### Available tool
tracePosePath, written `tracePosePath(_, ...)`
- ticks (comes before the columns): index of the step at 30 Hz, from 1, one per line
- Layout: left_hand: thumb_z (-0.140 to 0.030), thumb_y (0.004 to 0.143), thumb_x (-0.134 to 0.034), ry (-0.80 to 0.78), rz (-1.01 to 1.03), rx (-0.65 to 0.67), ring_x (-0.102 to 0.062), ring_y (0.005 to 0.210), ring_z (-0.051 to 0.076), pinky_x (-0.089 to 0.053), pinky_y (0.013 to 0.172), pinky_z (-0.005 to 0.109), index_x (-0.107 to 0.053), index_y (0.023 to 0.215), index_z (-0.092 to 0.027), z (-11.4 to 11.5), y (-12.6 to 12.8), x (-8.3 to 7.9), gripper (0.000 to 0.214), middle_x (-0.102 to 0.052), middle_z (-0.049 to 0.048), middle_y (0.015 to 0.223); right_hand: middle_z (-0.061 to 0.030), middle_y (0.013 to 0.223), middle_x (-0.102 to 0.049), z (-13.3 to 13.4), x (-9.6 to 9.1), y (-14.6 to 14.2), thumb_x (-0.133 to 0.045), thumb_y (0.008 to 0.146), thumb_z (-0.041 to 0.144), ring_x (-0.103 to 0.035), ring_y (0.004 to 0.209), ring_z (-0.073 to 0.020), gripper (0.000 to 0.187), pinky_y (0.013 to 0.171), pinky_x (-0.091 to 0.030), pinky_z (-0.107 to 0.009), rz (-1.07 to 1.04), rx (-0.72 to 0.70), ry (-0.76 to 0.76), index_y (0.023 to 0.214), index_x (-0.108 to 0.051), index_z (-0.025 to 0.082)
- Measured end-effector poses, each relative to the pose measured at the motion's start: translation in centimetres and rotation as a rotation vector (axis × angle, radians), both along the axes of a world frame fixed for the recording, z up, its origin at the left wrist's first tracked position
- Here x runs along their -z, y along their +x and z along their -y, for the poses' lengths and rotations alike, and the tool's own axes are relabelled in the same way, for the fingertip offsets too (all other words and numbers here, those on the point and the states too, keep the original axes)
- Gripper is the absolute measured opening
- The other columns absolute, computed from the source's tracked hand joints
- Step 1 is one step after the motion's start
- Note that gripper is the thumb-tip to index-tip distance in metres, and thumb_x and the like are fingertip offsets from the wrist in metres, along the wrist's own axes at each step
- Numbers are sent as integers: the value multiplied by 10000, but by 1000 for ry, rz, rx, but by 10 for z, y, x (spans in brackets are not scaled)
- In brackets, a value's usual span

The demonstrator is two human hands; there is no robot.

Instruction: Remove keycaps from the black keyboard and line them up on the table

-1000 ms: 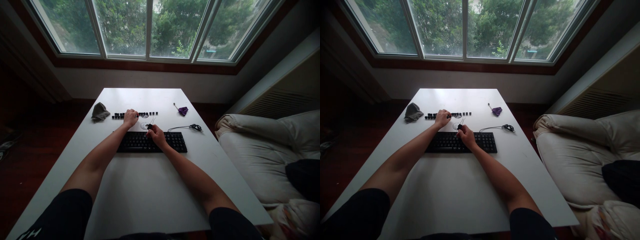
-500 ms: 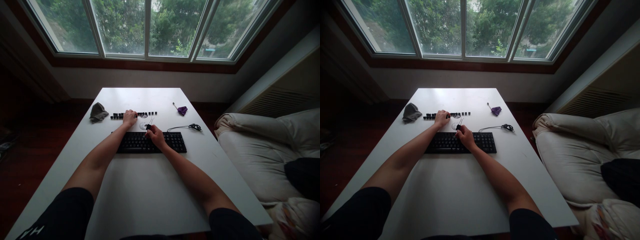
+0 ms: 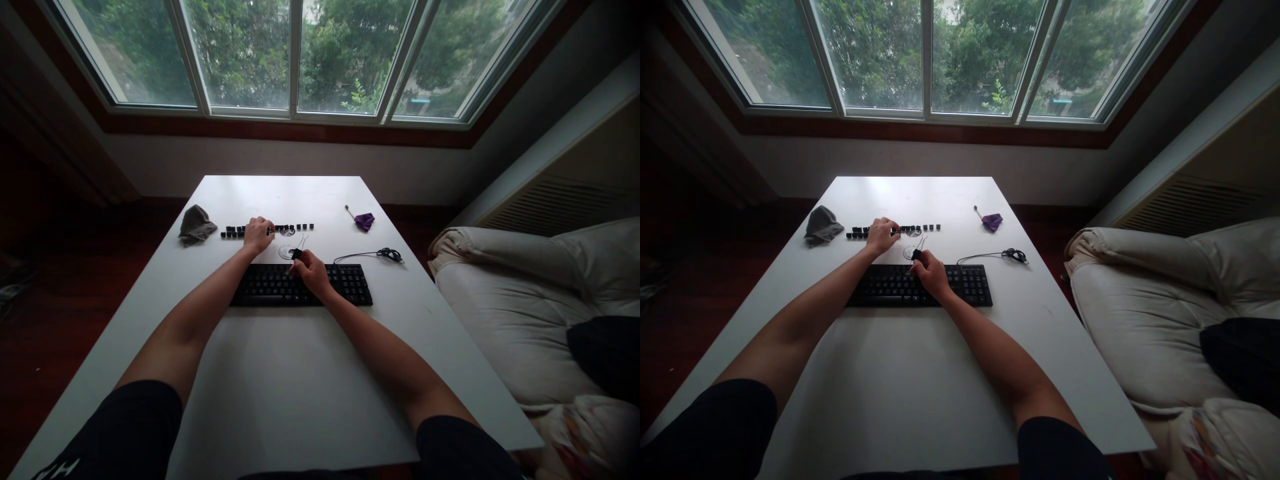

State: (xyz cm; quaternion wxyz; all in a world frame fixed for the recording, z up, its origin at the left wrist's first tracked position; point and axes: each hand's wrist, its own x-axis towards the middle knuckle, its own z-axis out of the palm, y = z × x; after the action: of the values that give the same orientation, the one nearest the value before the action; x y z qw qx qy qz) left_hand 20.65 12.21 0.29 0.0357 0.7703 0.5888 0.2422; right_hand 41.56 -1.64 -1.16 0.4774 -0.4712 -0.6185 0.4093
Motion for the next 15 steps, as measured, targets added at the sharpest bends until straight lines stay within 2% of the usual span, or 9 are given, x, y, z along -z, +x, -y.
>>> tracePosePath(3,-301,896,-648,1,37,24,-518,1148,309,-428,1011,474,-736,1010,-222,9,-5,-4,164,-649,108,1146,12,745,-727,0,-1,0,-572,916,422,-696,647,-171,178,658,-555,-289,-16,-1,-2,922,-572,244)
tracePosePath(5,-308,906,-636,-23,67,91,-543,1119,293,-434,1012,466,-741,994,-219,21,-8,-7,163,-665,100,1127,10,739,-725,-2,-3,1,-587,907,433,-693,640,-167,194,630,-550,-277,-56,-14,-17,910,-569,240)
tracePosePath(10,-321,952,-583,-77,147,412,-617,973,217,-488,888,369,-732,1022,-229,67,-14,-14,189,-695,60,1056,-2,746,-715,-13,-8,5,-612,886,469,-685,594,-161,258,548,-536,-261,-227,-108,-113,852,-538,225)
tracePosePath(15,-304,948,-592,-134,111,481,-635,908,202,-493,836,348,-737,1037,-244,105,-18,-16,180,-707,44,1029,-3,814,-714,-20,-15,12,-641,871,426,-701,651,-164,213,589,-561,-274,-177,-120,-33,914,-577,228)
